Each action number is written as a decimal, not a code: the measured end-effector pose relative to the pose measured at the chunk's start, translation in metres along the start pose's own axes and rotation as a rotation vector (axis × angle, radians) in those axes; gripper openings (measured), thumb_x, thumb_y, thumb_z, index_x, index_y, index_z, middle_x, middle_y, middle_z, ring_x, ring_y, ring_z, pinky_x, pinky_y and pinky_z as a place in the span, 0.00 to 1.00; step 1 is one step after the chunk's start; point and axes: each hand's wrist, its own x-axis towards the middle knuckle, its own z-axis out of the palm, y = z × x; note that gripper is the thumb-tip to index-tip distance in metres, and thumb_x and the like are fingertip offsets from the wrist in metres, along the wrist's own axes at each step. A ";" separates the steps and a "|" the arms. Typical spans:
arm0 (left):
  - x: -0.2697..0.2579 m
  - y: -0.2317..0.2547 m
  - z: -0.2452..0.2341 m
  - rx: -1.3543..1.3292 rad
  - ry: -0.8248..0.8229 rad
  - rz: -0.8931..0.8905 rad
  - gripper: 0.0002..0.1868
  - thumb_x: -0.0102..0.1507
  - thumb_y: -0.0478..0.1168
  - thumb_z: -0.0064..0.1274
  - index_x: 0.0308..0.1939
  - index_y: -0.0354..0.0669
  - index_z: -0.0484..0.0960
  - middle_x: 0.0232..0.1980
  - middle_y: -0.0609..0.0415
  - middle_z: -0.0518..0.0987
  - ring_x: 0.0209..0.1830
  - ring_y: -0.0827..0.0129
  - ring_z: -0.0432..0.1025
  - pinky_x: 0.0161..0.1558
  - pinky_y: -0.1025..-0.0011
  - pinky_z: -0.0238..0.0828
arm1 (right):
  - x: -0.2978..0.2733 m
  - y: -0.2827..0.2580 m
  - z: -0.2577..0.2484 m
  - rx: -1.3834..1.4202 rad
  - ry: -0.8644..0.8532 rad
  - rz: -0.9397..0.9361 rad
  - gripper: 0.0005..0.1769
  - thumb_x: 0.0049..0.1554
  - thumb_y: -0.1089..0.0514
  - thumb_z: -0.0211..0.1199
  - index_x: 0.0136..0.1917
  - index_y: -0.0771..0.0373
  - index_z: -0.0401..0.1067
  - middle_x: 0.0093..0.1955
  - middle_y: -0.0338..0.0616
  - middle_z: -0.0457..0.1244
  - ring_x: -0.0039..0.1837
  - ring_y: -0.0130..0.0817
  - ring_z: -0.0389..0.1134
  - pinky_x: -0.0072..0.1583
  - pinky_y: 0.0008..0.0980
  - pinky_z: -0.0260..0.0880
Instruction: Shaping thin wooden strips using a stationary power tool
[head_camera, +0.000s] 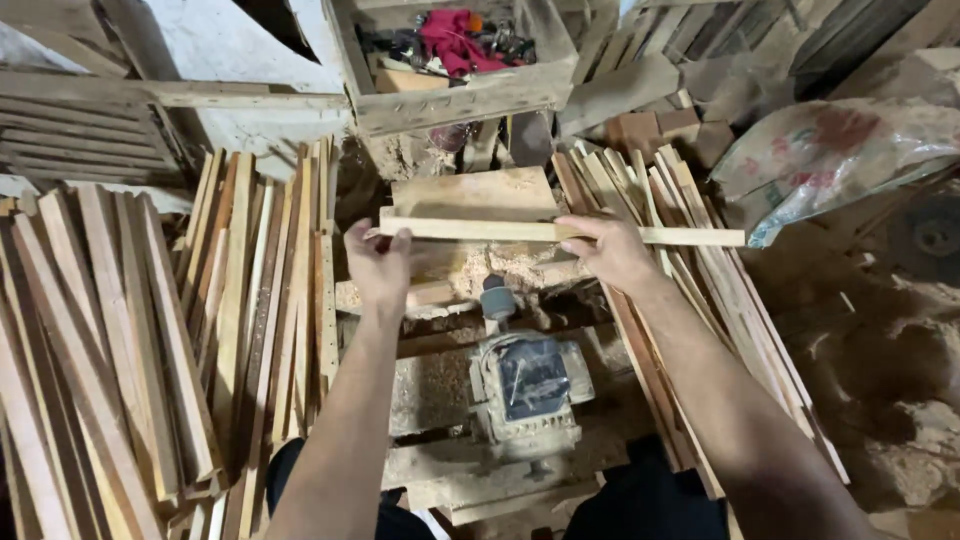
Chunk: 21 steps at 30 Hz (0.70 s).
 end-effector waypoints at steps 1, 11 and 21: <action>0.005 -0.011 0.000 0.002 0.001 -0.003 0.34 0.58 0.33 0.70 0.62 0.42 0.66 0.46 0.47 0.76 0.48 0.63 0.74 0.55 0.65 0.73 | 0.007 0.011 0.003 0.001 -0.003 0.002 0.22 0.50 0.54 0.75 0.58 0.38 0.81 0.50 0.36 0.73 0.53 0.37 0.74 0.56 0.36 0.73; 0.029 -0.050 -0.009 1.129 -0.191 0.472 0.15 0.59 0.55 0.64 0.50 0.67 0.86 0.50 0.63 0.75 0.57 0.62 0.67 0.59 0.56 0.66 | 0.065 0.075 0.043 -0.102 0.108 -0.499 0.24 0.48 0.63 0.73 0.58 0.53 0.80 0.54 0.47 0.72 0.55 0.52 0.72 0.59 0.46 0.69; -0.009 0.004 0.023 1.064 -0.381 0.582 0.13 0.60 0.55 0.63 0.48 0.67 0.88 0.50 0.64 0.76 0.58 0.64 0.64 0.65 0.52 0.54 | 0.065 0.035 0.084 -0.106 0.153 -0.439 0.19 0.52 0.47 0.75 0.58 0.43 0.81 0.55 0.34 0.72 0.58 0.42 0.70 0.60 0.42 0.60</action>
